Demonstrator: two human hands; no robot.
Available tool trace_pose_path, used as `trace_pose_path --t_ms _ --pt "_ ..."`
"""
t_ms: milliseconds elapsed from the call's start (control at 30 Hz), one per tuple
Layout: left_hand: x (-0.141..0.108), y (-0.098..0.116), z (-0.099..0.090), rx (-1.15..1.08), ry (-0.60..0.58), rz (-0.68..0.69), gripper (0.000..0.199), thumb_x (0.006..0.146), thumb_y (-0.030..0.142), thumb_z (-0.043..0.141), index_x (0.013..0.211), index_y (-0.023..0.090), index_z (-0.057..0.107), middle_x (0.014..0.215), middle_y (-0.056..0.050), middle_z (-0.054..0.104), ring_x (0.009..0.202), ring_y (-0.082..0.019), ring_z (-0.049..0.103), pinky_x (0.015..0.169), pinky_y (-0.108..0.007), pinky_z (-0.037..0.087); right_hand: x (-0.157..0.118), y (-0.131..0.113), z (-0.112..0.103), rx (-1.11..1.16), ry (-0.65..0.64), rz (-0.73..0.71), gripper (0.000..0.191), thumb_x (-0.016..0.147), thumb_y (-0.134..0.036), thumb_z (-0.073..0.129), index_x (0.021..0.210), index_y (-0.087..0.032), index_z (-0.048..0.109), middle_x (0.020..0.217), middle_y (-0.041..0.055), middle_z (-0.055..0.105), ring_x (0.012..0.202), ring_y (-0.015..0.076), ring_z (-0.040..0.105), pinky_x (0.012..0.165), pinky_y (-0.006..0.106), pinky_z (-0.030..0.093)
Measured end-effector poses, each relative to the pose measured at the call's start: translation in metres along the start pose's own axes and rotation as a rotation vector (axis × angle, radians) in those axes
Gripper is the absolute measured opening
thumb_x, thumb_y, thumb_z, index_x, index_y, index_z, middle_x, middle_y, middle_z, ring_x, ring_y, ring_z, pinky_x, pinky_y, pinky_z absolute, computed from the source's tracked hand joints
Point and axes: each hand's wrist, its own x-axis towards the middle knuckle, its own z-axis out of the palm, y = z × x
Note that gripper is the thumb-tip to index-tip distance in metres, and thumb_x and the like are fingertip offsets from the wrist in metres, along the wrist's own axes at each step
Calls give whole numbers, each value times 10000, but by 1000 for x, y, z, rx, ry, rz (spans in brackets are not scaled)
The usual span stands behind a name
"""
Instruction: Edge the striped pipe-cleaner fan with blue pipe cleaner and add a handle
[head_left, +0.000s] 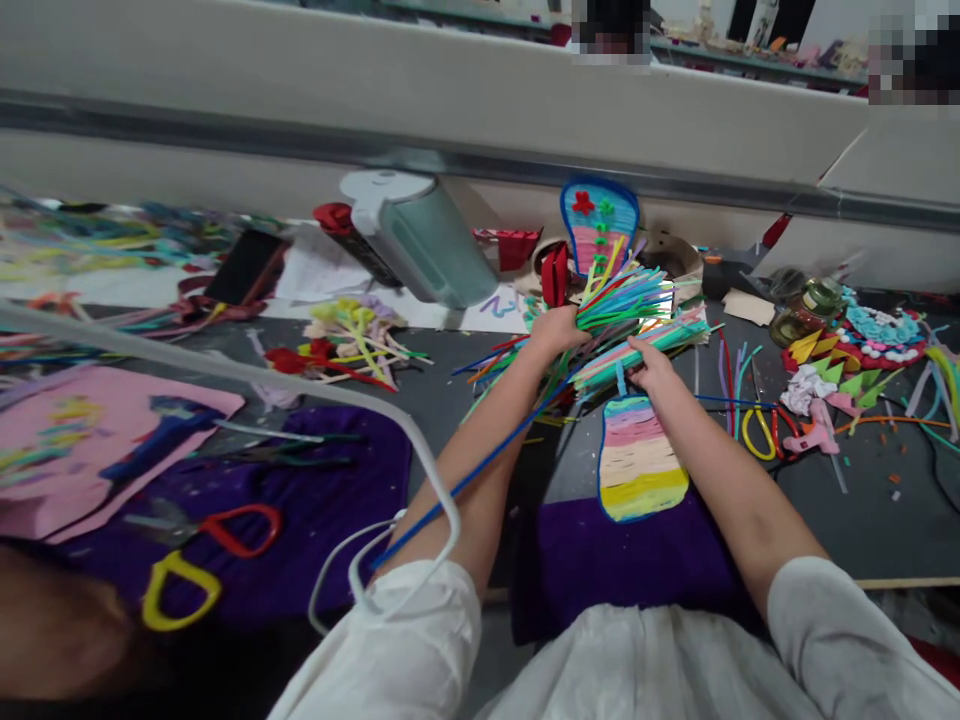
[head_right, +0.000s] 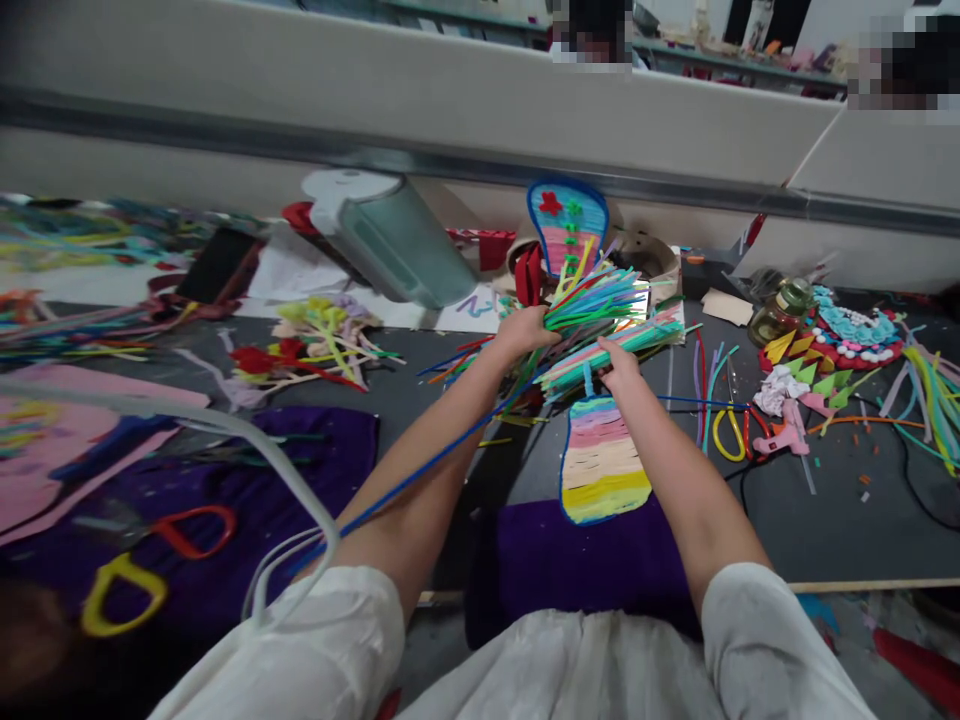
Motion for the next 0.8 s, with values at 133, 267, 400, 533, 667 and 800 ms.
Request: trace_pose_path --t_ms 133,267,400,533,667,800 --pt "-6 3 -14 -11 16 21 535 721 399 688 1209 181 687 1168 -161 742 1113 -373 679 901 -390 523 -6 -2 5 61 106 47 265 701 -160 787 680 -224 530 538 -60 564 559 144 571 506 254 485" --pt "-8 -5 -20 -135 41 37 530 677 369 697 1172 181 703 1074 -126 760 1046 -358 694 881 -373 530 -18 -8 1 146 135 0 200 704 -160 758 769 -232 583 610 -62 621 652 156 634 586 269 538" --pt "-6 -11 -19 -526 -37 99 473 617 321 682 1062 170 729 921 -66 756 907 -307 706 808 -335 544 -30 -15 -15 205 158 -61 223 715 -235 767 865 -241 601 671 -62 653 717 164 664 629 280 564" --pt "-6 -5 -12 -872 -186 89 484 557 351 730 1008 177 730 898 -36 756 883 -271 694 806 -329 558 -35 -17 -30 226 138 -17 233 762 -271 739 939 -229 595 773 -43 695 822 171 692 740 332 600" --pt "-16 10 -10 -1030 -362 88 485 542 332 739 1003 179 725 901 -32 760 862 -265 695 818 -364 571 -38 -20 -27 220 45 46 125 831 -251 682 914 -214 596 808 1 717 888 201 709 819 412 614" --pt "-30 28 -25 -961 -257 283 471 625 284 708 1075 146 707 914 -21 761 865 -236 691 826 -351 582 -50 -34 -7 239 -116 -22 119 875 -306 681 913 -210 623 891 19 745 995 204 713 942 402 594"
